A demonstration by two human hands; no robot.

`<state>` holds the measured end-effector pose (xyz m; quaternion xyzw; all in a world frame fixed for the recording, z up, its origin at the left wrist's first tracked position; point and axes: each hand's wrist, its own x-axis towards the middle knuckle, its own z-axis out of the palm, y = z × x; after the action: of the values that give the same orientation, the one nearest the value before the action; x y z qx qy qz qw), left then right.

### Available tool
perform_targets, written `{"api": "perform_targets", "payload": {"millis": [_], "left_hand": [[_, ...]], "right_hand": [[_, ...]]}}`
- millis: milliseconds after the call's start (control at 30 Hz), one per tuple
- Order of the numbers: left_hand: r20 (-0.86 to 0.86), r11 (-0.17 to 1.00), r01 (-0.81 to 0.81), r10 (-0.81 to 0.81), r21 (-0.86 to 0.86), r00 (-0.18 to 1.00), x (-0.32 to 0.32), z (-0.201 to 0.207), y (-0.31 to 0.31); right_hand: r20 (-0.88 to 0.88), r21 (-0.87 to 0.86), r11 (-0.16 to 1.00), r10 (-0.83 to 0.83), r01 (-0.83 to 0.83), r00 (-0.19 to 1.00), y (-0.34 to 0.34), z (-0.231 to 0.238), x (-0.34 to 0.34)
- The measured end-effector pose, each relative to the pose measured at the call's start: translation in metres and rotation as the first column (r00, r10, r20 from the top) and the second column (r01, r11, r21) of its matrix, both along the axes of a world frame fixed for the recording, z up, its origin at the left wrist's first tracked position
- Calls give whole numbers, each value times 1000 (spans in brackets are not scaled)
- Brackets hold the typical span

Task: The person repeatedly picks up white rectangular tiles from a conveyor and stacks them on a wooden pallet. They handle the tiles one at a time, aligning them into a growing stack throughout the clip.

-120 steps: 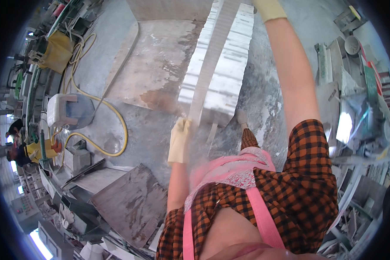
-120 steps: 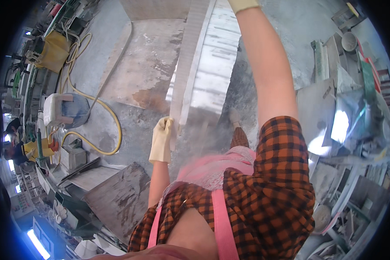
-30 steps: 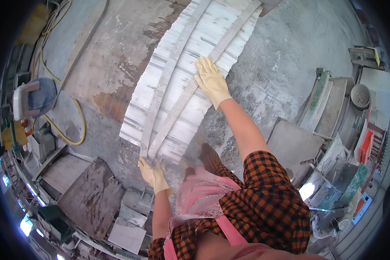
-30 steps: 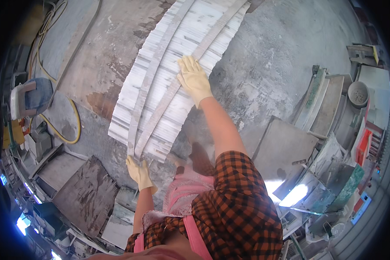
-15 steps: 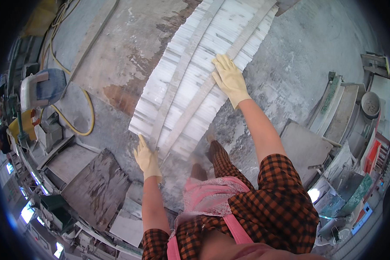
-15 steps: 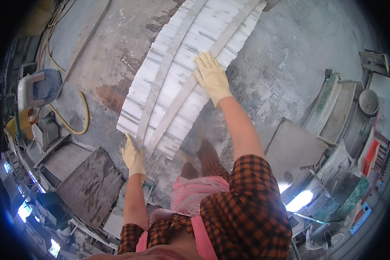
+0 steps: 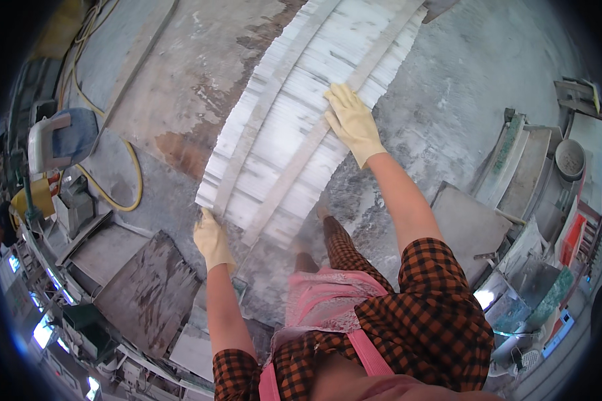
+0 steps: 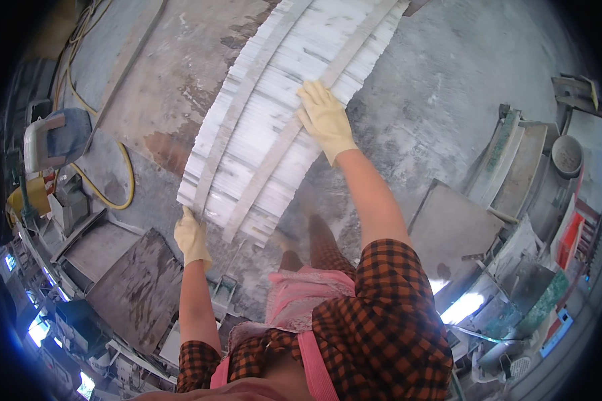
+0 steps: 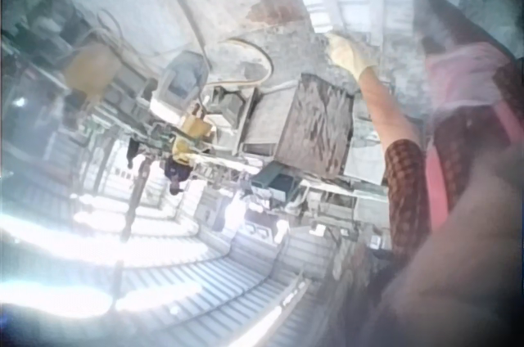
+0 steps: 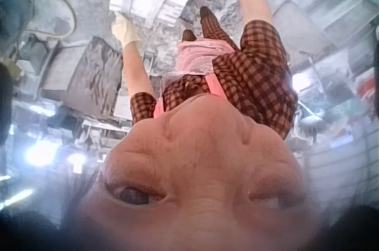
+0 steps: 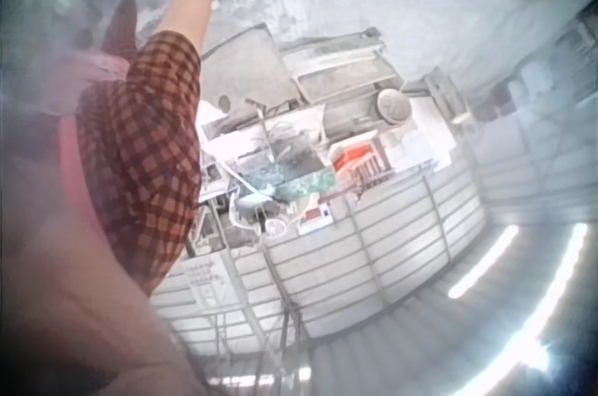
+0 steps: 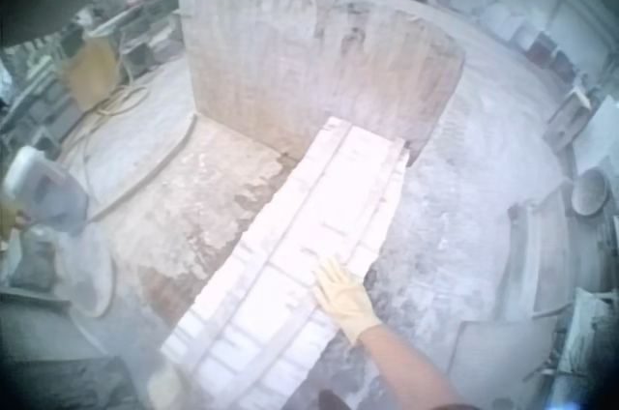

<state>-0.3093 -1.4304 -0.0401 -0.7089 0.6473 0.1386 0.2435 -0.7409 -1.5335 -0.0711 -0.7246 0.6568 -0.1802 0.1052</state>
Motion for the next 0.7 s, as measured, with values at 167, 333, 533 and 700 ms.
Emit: {"api": "perform_targets", "payload": {"millis": [167, 333, 533, 700], "left_hand": [[-190, 840, -40, -76, -542, 979, -7, 24, 26], [-566, 836, -320, 13, -447, 824, -27, 21, 77], [-455, 672, -713, 581, -199, 675, -62, -37, 107], [-401, 837, -529, 441, -139, 803, -60, -49, 117]], "right_hand": [[-12, 30, 1000, -5, 5, 1000, 0, -19, -6], [-74, -23, 998, 65, -66, 995, -4, -30, -1], [-16, 80, 995, 69, -67, 998, -6, -13, -1], [-51, 83, 993, 92, -87, 995, -7, -8, 3]]}}
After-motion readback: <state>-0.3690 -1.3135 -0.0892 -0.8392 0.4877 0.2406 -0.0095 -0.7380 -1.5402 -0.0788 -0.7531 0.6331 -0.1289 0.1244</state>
